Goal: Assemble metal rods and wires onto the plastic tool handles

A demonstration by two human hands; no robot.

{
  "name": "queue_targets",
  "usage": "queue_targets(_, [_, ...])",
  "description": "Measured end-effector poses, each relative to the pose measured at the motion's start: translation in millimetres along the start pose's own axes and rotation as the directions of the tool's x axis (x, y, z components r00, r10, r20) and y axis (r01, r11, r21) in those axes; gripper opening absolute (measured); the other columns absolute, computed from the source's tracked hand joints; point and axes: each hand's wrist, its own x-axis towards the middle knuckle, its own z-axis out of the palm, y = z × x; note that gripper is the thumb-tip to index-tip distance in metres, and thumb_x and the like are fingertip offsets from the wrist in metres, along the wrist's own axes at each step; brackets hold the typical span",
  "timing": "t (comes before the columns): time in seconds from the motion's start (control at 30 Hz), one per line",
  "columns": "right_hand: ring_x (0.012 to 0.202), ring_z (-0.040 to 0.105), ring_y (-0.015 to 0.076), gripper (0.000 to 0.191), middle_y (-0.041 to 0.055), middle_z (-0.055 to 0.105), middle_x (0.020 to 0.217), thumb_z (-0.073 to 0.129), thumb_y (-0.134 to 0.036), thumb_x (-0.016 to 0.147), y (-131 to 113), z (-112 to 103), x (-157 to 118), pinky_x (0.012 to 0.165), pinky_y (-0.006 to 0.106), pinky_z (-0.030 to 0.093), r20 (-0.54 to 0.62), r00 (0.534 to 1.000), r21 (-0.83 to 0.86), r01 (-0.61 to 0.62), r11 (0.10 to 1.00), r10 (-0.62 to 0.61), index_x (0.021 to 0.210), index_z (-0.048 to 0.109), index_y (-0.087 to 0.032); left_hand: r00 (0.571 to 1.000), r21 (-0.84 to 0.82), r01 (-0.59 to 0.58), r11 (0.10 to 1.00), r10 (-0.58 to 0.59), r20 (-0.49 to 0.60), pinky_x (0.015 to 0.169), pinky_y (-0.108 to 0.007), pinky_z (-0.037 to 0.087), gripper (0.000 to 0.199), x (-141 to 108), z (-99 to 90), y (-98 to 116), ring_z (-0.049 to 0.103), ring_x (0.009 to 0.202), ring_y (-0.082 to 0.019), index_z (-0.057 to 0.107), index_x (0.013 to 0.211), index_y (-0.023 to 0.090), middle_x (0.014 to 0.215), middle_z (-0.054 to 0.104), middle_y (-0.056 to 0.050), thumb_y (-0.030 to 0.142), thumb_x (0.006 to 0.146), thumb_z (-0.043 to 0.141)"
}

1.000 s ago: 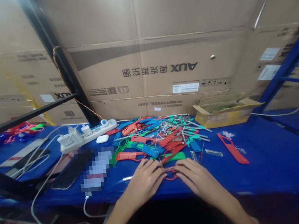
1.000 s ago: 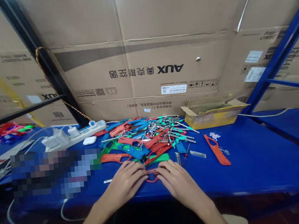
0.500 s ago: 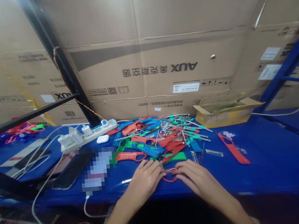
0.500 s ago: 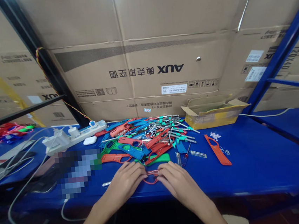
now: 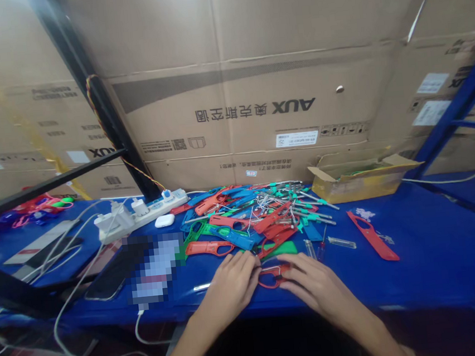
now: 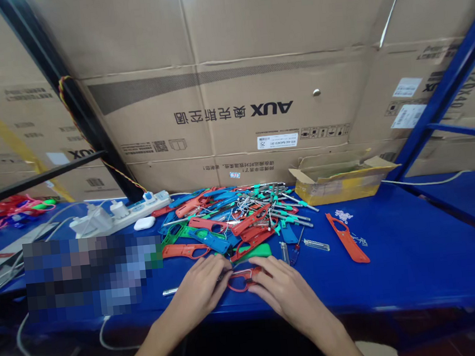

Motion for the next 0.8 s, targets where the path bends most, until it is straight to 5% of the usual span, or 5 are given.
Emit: queue_targets(0.8, [0.114, 0.066, 0.0264, 0.024, 0.0097, 0.067, 0.129, 0.058, -0.027, 0.103, 0.4, 1.6, 0.4, 0.097, 0.044, 0.059, 0.107, 0.993, 0.005, -0.056, 0.998, 0.056, 0.125, 0.064, -0.023, 0.997, -0.033, -0.077, 0.996, 0.078, 0.025, 0.085, -0.037, 0.051, 0.016, -5.5, 4.5, -5.3, 0.063, 0.096, -0.022, 0.059, 0.110, 0.020, 0.109, 0.065, -0.005, 0.022, 0.110, 0.043])
